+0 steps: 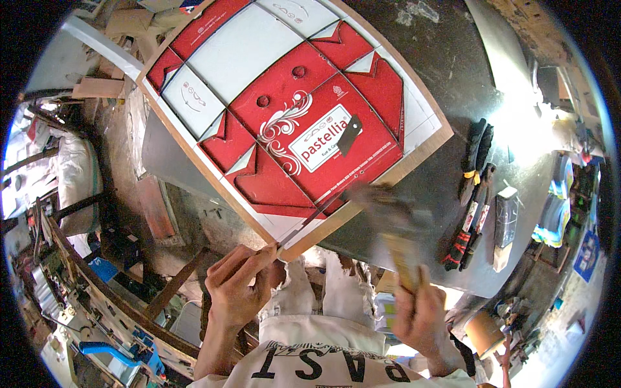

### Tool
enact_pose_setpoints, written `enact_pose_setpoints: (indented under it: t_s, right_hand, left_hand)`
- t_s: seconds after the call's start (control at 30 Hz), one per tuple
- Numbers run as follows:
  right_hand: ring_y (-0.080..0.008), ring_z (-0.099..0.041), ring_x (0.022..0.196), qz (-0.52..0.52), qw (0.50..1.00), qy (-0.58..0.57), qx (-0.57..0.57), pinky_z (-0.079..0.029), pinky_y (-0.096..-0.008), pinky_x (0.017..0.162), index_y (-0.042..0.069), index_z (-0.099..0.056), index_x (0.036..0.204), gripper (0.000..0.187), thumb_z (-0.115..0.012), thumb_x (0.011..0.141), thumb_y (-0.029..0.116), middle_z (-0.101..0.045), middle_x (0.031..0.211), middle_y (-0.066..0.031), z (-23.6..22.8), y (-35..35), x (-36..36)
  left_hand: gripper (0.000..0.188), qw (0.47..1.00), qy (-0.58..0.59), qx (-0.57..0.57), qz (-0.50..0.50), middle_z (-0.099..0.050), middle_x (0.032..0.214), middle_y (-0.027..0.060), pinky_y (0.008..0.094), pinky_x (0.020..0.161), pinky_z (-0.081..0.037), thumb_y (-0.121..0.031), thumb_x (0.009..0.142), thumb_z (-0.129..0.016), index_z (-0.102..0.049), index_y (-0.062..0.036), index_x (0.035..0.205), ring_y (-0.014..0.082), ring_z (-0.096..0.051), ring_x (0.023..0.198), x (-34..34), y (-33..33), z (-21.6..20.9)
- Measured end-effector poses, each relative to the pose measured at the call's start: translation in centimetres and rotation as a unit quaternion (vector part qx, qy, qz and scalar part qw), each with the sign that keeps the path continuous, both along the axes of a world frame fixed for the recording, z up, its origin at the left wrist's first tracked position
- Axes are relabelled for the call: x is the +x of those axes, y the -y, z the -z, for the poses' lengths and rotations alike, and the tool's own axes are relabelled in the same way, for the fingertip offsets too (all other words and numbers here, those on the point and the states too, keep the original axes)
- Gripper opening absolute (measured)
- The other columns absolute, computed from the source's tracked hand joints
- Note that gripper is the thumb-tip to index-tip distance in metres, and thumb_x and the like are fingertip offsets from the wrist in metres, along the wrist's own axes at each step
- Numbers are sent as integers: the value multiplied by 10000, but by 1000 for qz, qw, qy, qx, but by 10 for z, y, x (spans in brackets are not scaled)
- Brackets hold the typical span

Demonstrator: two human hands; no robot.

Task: The person uses a hammer and a wooden block to tap cardboard packaging into a wooden mold, and uses a bench grinder to smooth the edges of metal strips. They then use a hand-lever press to process the metal pieces before checking their fit within the cardboard assembly.

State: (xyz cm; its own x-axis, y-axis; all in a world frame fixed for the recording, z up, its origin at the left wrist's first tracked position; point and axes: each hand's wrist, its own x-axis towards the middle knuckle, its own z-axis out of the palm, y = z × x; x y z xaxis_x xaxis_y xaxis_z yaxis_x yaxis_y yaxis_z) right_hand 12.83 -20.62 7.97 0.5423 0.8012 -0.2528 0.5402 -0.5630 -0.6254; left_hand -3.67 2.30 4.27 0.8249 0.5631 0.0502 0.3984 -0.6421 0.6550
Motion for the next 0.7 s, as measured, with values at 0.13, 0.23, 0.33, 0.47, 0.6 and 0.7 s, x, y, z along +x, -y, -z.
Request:
enact_pose_setpoints:
  t_s: [0.13,0.23,0.33,0.47,0.6,0.7]
  right_hand:
    - [-383,-616,688,-8,992,-107,-60,-462,-480,628,-45,-414,1248,349,-525,982,152,-613,805,-221,10,-5,3]
    - [-348,-625,700,131,991,-18,26,-466,-462,628,-89,-440,1264,378,-506,1005,179,-631,831,-233,24,22,4]
    - [-259,-583,674,223,962,156,21,-455,-387,598,-77,-556,1176,294,-530,1012,166,-588,801,-182,47,33,31]
    - [-195,-563,612,324,934,151,0,-462,-339,588,1,-601,1156,241,-570,1011,192,-567,730,-140,56,6,52]
    - [-447,-618,766,367,911,187,25,-493,-458,673,-11,-559,1102,254,-620,976,200,-630,872,-233,77,18,74]
    - [-445,-617,763,379,909,173,10,-497,-454,680,-6,-556,1077,233,-636,963,180,-628,864,-234,73,2,75]
  left_hand:
    - [386,999,18,-28,-7,-627,714,91,297,551,-508,138,657,-679,-710,-8,1013,216,-629,596,-5,1,0]
    - [314,997,20,62,32,-673,721,42,273,545,-503,13,625,-733,-764,-104,915,171,-645,614,14,3,-24]
    - [197,996,57,62,5,-669,718,50,264,588,-512,-28,700,-754,-739,-51,895,144,-654,665,61,-5,-69]
    - [104,959,203,15,-199,-657,851,48,227,691,-474,4,815,-728,-691,-1,912,93,-599,723,85,-17,-125]
    - [68,975,137,-6,-173,-667,775,80,262,691,-453,0,814,-737,-689,-2,862,98,-612,739,81,-24,-25]
    - [106,991,72,23,-112,-677,796,64,324,738,-465,-24,769,-750,-709,-66,857,202,-632,774,70,2,10]
